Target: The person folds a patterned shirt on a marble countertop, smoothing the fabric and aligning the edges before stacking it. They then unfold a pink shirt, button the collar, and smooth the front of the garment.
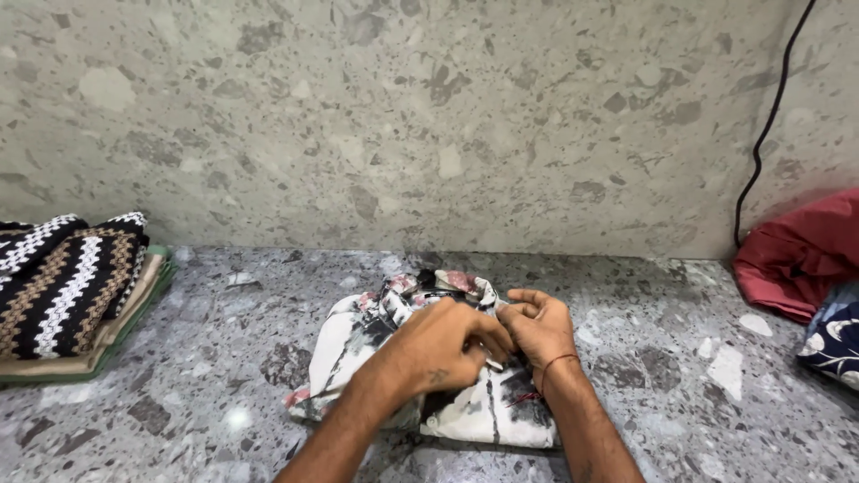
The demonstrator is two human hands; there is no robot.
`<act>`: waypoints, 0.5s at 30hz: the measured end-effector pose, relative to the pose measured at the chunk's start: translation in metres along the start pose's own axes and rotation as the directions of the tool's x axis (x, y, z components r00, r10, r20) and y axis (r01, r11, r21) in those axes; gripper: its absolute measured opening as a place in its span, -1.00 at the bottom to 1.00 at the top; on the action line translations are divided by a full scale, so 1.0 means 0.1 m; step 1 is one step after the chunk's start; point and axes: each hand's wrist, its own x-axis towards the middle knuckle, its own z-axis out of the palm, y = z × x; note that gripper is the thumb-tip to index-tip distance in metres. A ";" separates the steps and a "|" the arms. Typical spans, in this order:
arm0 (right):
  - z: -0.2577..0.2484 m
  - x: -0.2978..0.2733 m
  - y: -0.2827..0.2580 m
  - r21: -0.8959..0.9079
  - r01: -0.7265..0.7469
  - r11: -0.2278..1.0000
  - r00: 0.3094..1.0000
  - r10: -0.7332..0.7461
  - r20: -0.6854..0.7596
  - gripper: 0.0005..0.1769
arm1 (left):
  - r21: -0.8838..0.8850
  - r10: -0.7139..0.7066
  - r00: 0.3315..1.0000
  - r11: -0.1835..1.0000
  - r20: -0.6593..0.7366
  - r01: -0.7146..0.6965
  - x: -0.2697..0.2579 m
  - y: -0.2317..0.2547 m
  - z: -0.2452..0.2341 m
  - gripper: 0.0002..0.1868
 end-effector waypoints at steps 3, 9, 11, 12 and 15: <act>0.00 -0.02 -0.03 0.038 -0.015 0.999 1.000 0.014 0.008 -0.54 | -0.096 -0.069 0.992 0.994 -0.109 0.059 0.17 -0.07 -0.05 -0.45; 0.16 -0.11 -0.17 -0.068 -0.054 0.996 0.995 0.047 -0.093 -0.60 | 0.374 0.127 0.956 0.927 -0.265 -0.020 0.65 -0.49 -0.08 -0.51; 0.17 -0.07 -0.13 -0.221 -0.003 0.975 0.990 -0.028 -0.137 -0.68 | 0.418 -0.006 0.990 0.906 -0.142 0.065 0.75 -0.52 -0.09 -0.63; 0.13 -0.05 -0.10 -0.222 -0.003 0.975 0.989 -0.029 -0.142 -0.68 | 0.417 -0.001 0.990 0.907 -0.139 0.059 0.79 -0.59 -0.06 -0.63; 0.06 0.01 -0.03 -0.153 0.011 0.988 0.994 -0.028 -0.108 -0.71 | 0.436 0.059 0.990 0.900 -0.131 0.004 0.86 -0.74 -0.04 -0.74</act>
